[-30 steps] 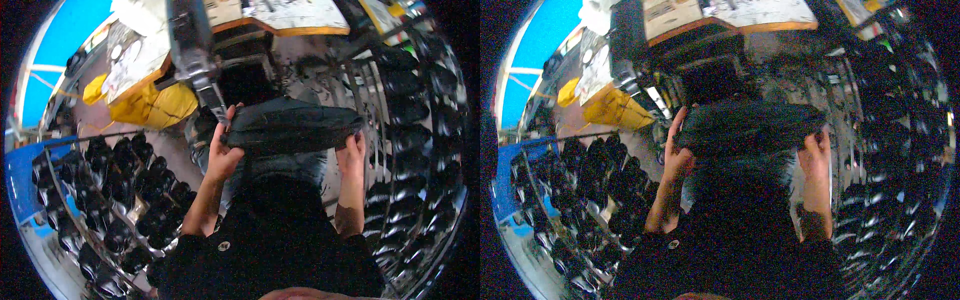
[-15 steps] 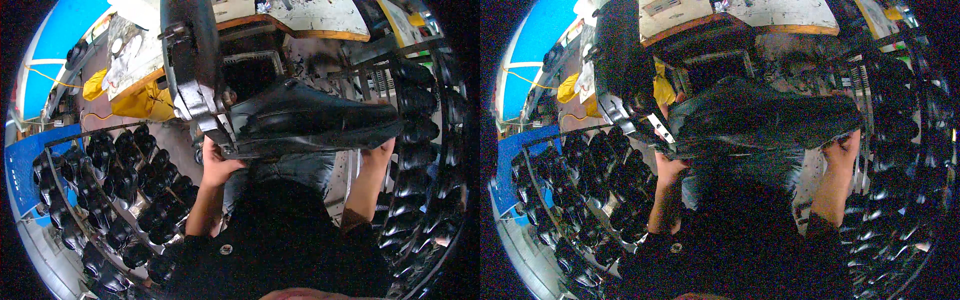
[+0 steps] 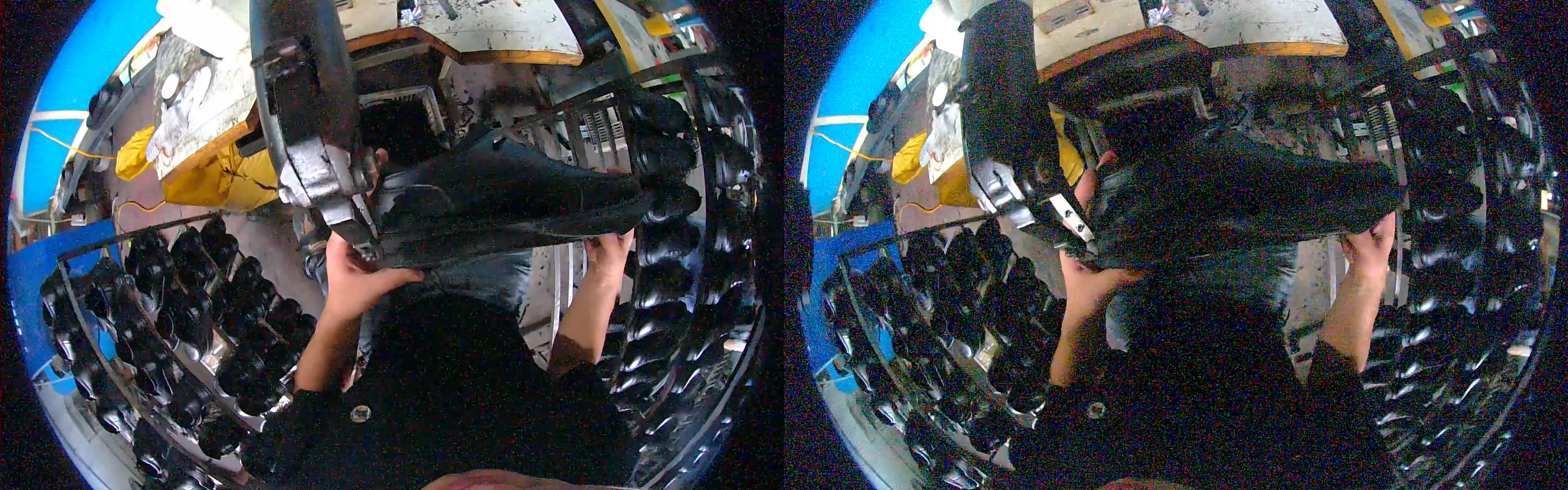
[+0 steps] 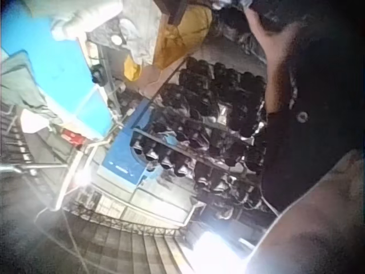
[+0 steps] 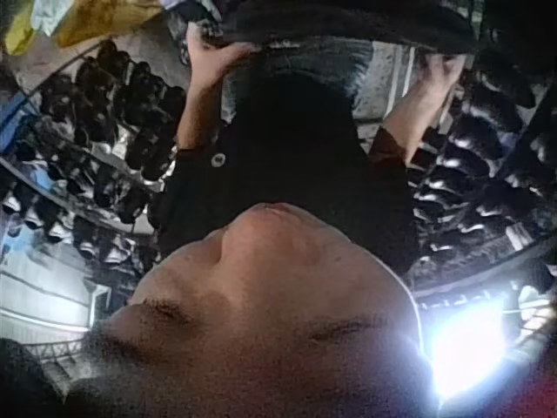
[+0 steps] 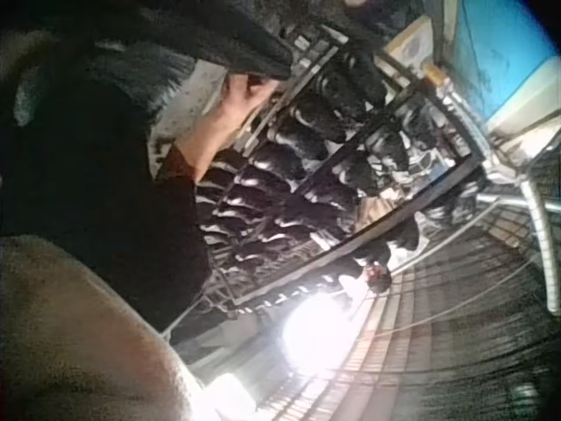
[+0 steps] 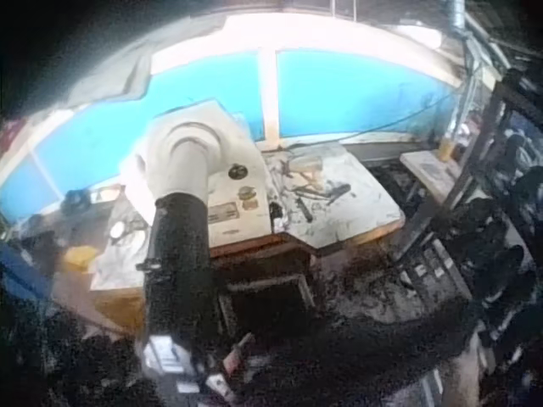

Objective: The person takes shoes from a rack, trims the sole edges of each shoe using a trimming machine, and places the shoes back onto the rack.

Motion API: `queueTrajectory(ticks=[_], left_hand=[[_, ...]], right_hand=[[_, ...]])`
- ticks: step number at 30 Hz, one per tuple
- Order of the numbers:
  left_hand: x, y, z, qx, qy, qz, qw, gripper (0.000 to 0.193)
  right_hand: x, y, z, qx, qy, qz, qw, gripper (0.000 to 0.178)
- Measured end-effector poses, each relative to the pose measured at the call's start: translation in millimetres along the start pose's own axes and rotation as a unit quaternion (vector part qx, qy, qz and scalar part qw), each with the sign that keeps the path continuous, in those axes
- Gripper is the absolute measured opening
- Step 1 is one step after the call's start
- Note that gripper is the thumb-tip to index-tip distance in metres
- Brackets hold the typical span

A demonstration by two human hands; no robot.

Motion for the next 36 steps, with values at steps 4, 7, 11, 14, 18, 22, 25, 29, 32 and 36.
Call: queueTrajectory(ticks=[4, 7, 11, 14, 18, 22, 25, 29, 32, 36], left_hand=[[-33.5, 22.6, 25.0, -0.028, 0.03, -0.034, 0.999, 0.096], [-65.3, 36.0, 38.5, 0.0, 0.033, -0.06, 0.998, 0.107], [-87.0, 39.5, 31.2, 0.032, 0.072, -0.122, 0.989, 0.117], [-95.3, 42.7, 11.8, 0.052, 0.078, -0.124, 0.988, 0.119], [-120.3, 53.1, -15.1, 0.069, 0.042, -0.142, 0.987, 0.119], [-138.6, 61.1, -36.4, 0.084, -0.018, -0.147, 0.985, 0.116], [-154.9, 69.8, -49.2, 0.082, -0.064, -0.149, 0.983, 0.113], [-152.4, 74.3, -65.1, 0.061, -0.199, -0.159, 0.965, 0.109], [-115.9, 65.4, -93.6, 0.17, -0.353, -0.107, 0.914, 0.105], [-25.8, 33.6, -105.6, 0.175, -0.572, 0.014, 0.801, 0.101]], right_hand=[[24.3, -5.1, 34.3, -0.064, 0.06, 0.064, 0.994, 0.088], [49.5, -3.7, 69.4, -0.101, 0.101, 0.072, 0.987, 0.086], [108.7, -9.3, 93.6, -0.112, 0.076, 0.173, 0.976, 0.096], [140.1, -8.5, 65.6, -0.037, 0.101, 0.236, 0.966, 0.102], [177.0, 3.9, 37.2, 0.012, 0.033, 0.292, 0.956, 0.096], [205.7, 14.7, 21.4, 0.011, 0.062, 0.333, 0.941, 0.091], [220.7, 22.5, 20.9, -0.039, 0.1, 0.353, 0.93, 0.085], [235.2, 30.3, 20.9, -0.079, 0.131, 0.348, 0.925, 0.079], [250.4, 37.8, 32.5, -0.099, 0.167, 0.361, 0.912, 0.078], [257.3, 41.8, 34.5, -0.114, 0.206, 0.361, 0.902, 0.076]])
Point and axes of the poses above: each hand's wrist, its own y-axis away from the middle knuckle, its own x-axis out of the palm, z = x × y, the point moved 10 cm from there along -y, towards the middle knuckle, and after that the axes turned 14 degrees about y, right-handed, at the moved point
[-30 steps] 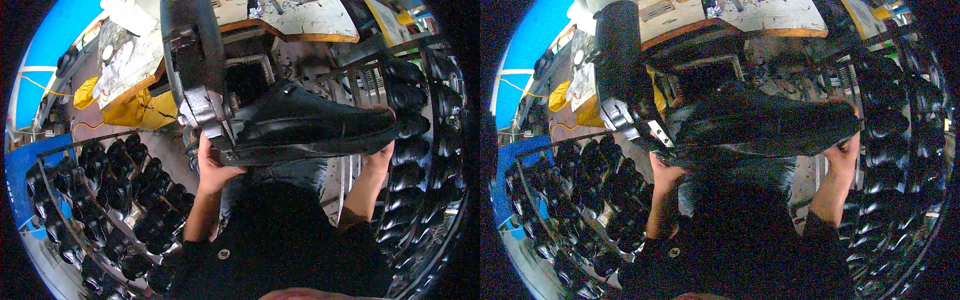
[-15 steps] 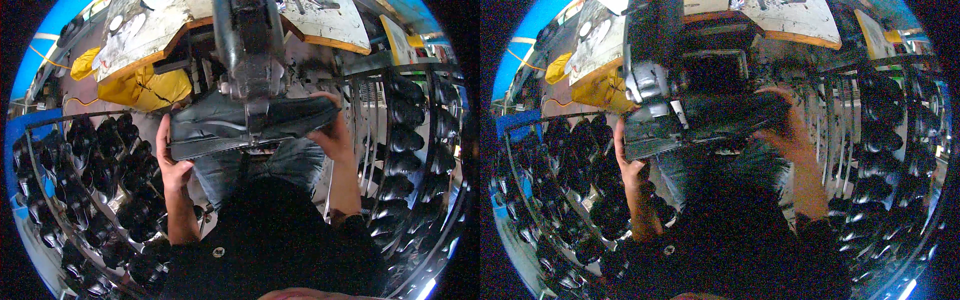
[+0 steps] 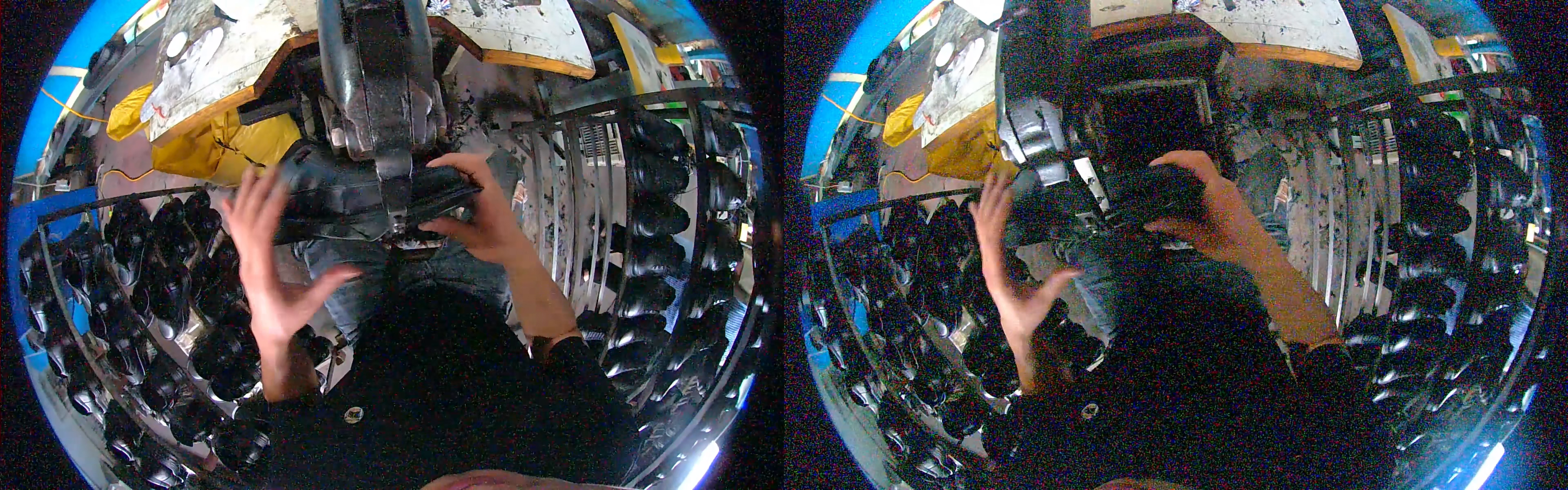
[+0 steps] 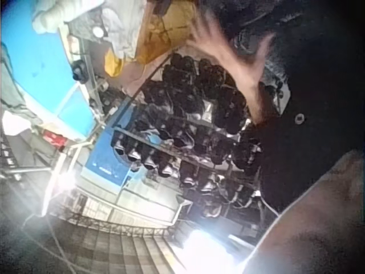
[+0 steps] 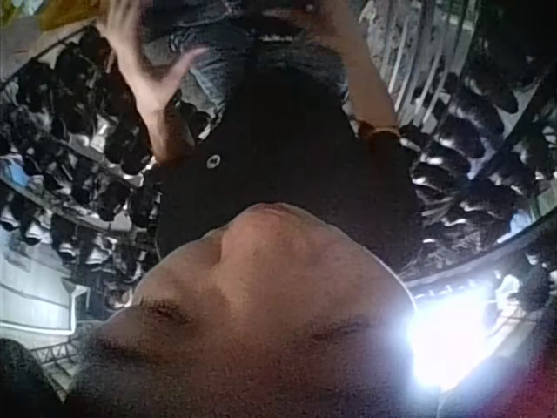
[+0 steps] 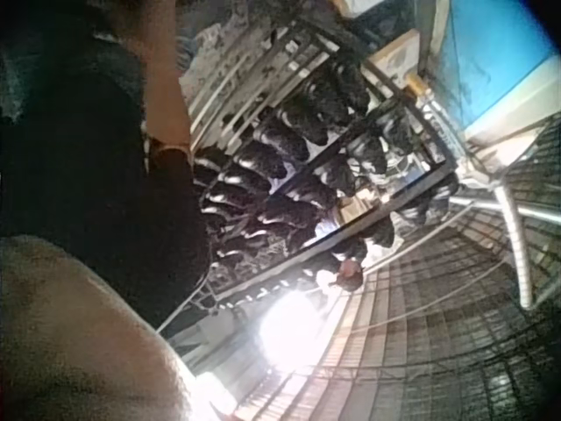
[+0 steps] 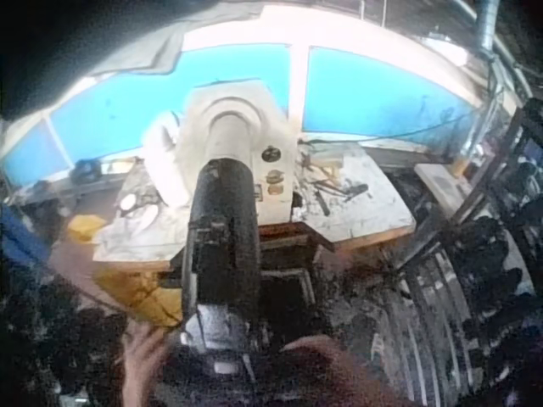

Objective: The person takes shoes from a rack, trims the sole edges of each shoe using a trimming machine, and places the shoes back onto the rack.

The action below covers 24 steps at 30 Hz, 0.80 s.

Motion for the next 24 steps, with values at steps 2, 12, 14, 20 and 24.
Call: queueTrajectory(ticks=[2, 12, 14, 20, 24], left_hand=[[19.0, -16.5, -17.5, 0.005, 0.033, 0.03, 0.999, 0.093], [66.4, -20.6, 22.7, -0.087, 0.233, 0.08, 0.965, 0.057], [67.8, -11.4, 33.1, -0.126, 0.305, 0.062, 0.942, 0.053], [91.5, 16.8, 54.0, -0.177, 0.526, -0.018, 0.832, 0.066], [109.3, 20.6, 59.4, -0.157, 0.592, -0.055, 0.788, 0.072]], right_hand=[[5.9, -2.1, 11.8, -0.002, -0.015, 0.0, 1.0, 0.074], [2.1, -9.8, 53.3, -0.063, 0.161, 0.027, 0.984, 0.063], [5.0, -10.2, 53.4, -0.06, 0.161, 0.046, 0.984, 0.062], [26.0, 10.2, -35.4, -0.103, 0.04, -0.012, 0.994, 0.098], [82.7, 37.7, -134.3, 0.049, -0.24, 0.064, 0.967, 0.126]])
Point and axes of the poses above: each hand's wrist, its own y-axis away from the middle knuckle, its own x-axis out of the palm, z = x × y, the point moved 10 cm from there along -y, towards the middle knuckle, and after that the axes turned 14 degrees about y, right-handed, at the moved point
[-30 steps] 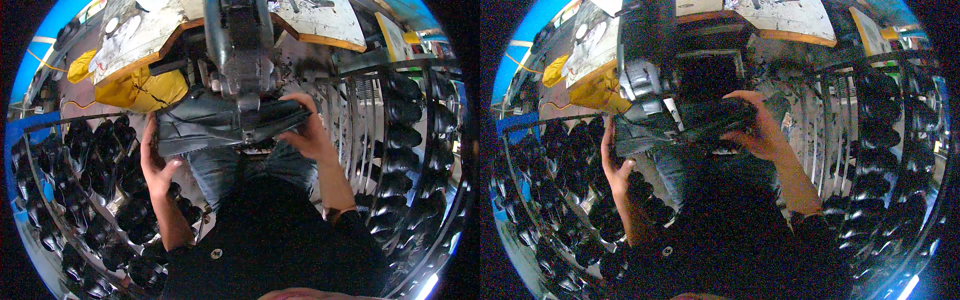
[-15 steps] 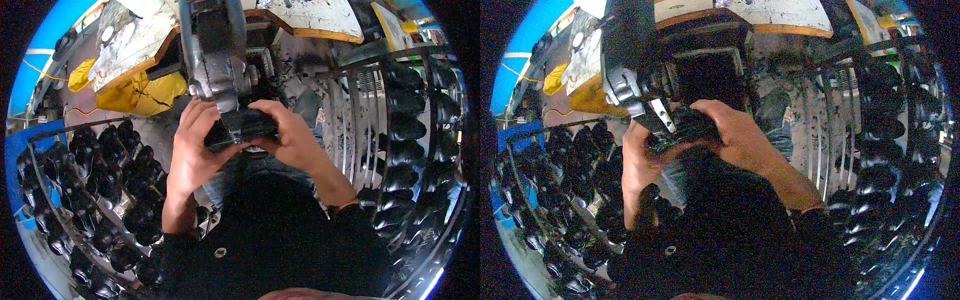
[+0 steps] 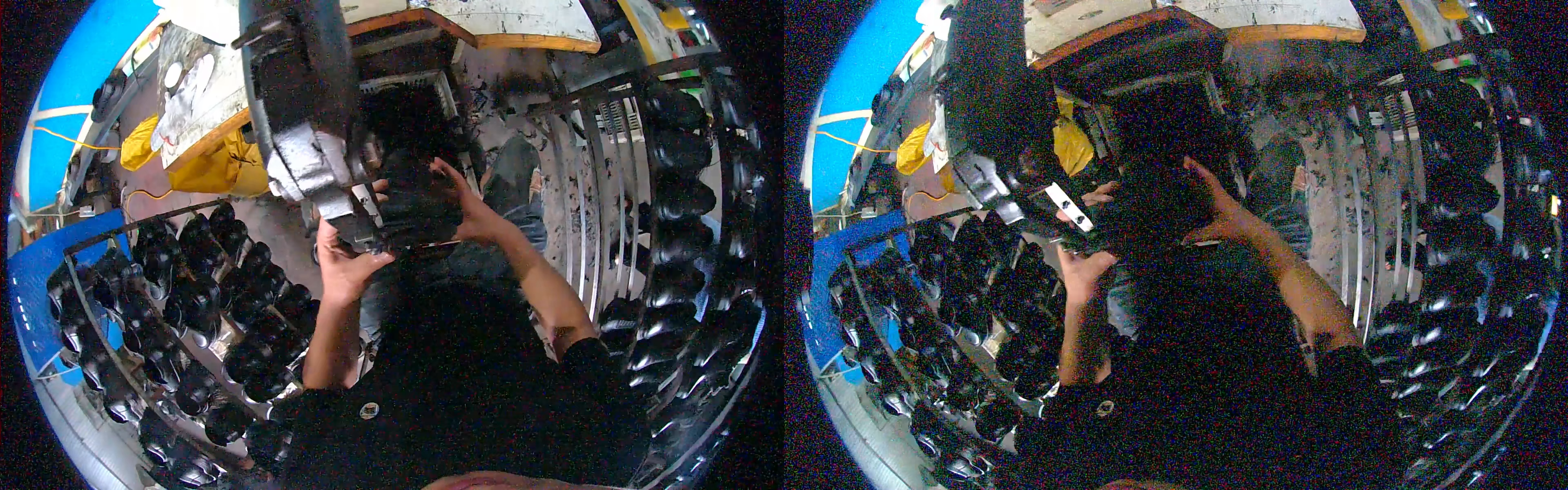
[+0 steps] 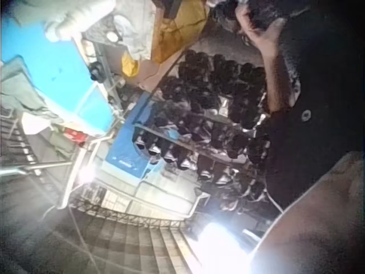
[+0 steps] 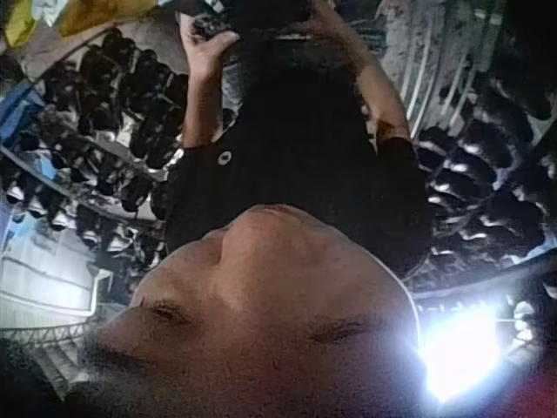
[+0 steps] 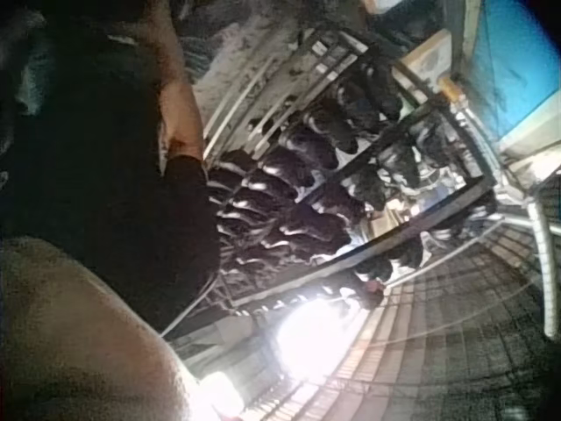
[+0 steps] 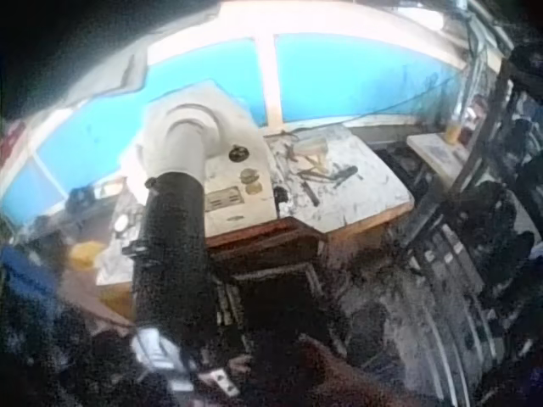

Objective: The person takes shoes from a rack, trims the sole edges of each shoe using a trimming machine, and places the shoes back onto the rack.

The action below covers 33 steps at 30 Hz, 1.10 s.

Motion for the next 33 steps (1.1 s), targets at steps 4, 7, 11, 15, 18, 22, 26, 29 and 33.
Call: queueTrajectory(ticks=[4, 7, 11, 15, 18, 22, 26, 29, 33], left_hand=[[-3.7, 0.2, 13.3, 0.01, 0.007, 0.016, 1.0, 0.072], [1.1, -3.3, 17.9, -0.009, -0.09, 0.032, 0.995, 0.072], [1.1, 6.4, 24.4, -0.004, 0.061, -0.047, 0.997, 0.075], [-15.4, 21.5, 29.4, -0.037, 0.069, -0.12, 0.99, 0.076], [-33.3, 39.7, 37.8, -0.064, 0.155, -0.186, 0.968, 0.08], [-70.1, 69.6, 67.9, -0.132, 0.139, -0.303, 0.933, 0.076], [-75.1, 73.3, 81.0, -0.087, 0.258, -0.219, 0.937, 0.049], [-92.5, 79.2, 87.9, -0.09, 0.276, -0.239, 0.927, 0.047], [-103.1, 75.9, 63.2, -0.062, 0.298, -0.25, 0.919, 0.059]], right_hand=[[-21.2, 1.9, -6.7, 0.073, -0.038, 0.028, 0.996, 0.122], [-58.3, 9.9, 23.2, 0.08, -0.025, 0.001, 0.997, 0.115], [-111.5, 24.4, 43.5, 0.076, 0.073, -0.061, 0.993, 0.114], [-142.5, 20.0, 110.1, 0.016, 0.288, -0.112, 0.951, 0.112], [-145.1, 14.5, 147.3, 0.015, 0.337, -0.13, 0.932, 0.111], [-135.3, 11.5, 204.9, -0.025, 0.402, -0.135, 0.905, 0.114], [-109.8, 5.6, 249.8, -0.102, 0.447, -0.122, 0.88, 0.107], [-100.8, 3.4, 254.4, -0.131, 0.42, -0.114, 0.891, 0.102], [-79.4, 1.7, 230.1, -0.09, 0.365, -0.071, 0.924, 0.105]])
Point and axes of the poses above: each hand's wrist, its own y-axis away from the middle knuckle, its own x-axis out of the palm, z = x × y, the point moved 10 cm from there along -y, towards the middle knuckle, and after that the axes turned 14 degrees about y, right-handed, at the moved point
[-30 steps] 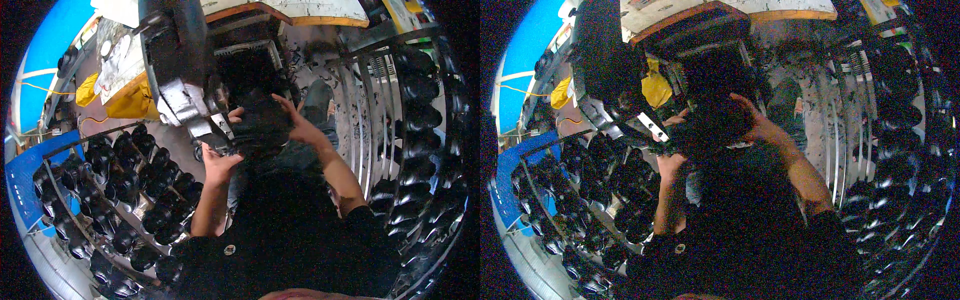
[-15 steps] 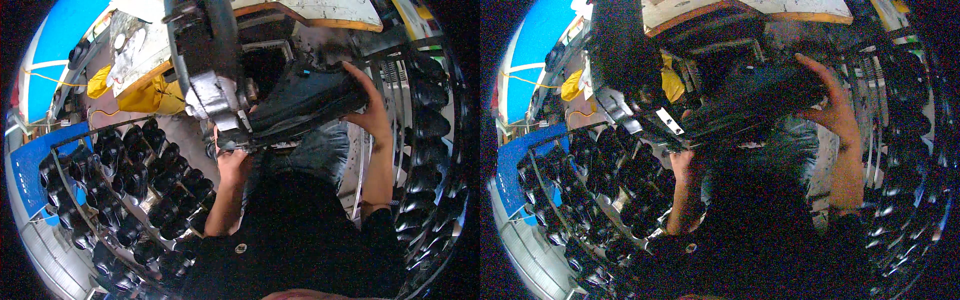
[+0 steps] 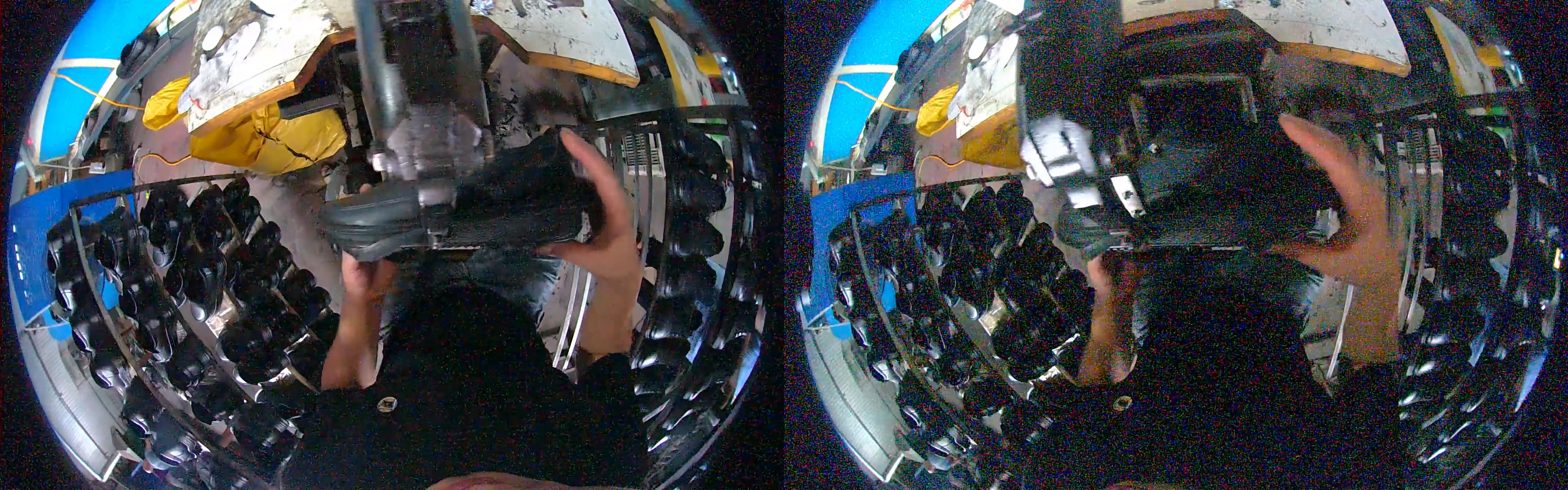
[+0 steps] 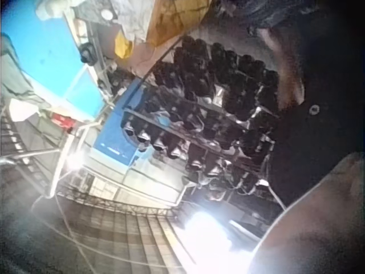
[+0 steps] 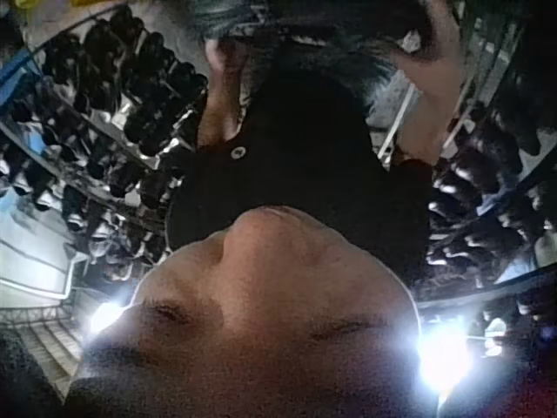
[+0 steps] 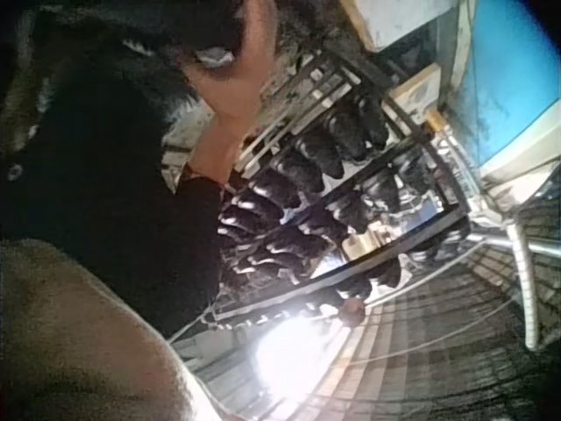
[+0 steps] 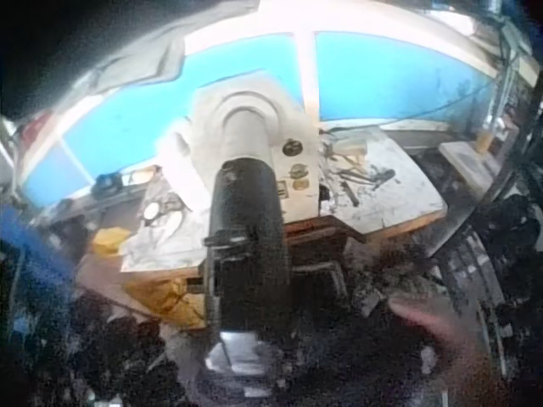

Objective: The person takes shoes from a rack, trims the sole edges of each shoe using a trimming machine, and places the shoes back onto the rack.

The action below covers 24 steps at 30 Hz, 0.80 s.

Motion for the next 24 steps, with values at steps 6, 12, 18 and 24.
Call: queueTrajectory(ticks=[6, 12, 18, 24], left_hand=[[2.9, 15.0, -68.7, 0.072, -0.098, -0.032, 0.992, 0.064], [107.4, 42.4, -118.2, 0.352, -0.419, 0.09, 0.832, 0.08], [228.7, 39.8, -21.0, 0.221, -0.774, 0.272, 0.527, 0.101], [206.4, 20.9, -8.5, 0.136, -0.701, 0.321, 0.622, 0.077]], right_hand=[[49.3, -5.5, 18.3, -0.029, -0.047, 0.006, 0.998, 0.097], [68.3, -19.8, 47.6, -0.088, -0.022, 0.029, 0.995, 0.092], [69.0, -23.2, 54.5, -0.033, 0.039, 0.063, 0.997, 0.087], [70.0, -25.2, 66.8, -0.002, 0.095, 0.12, 0.988, 0.085]])
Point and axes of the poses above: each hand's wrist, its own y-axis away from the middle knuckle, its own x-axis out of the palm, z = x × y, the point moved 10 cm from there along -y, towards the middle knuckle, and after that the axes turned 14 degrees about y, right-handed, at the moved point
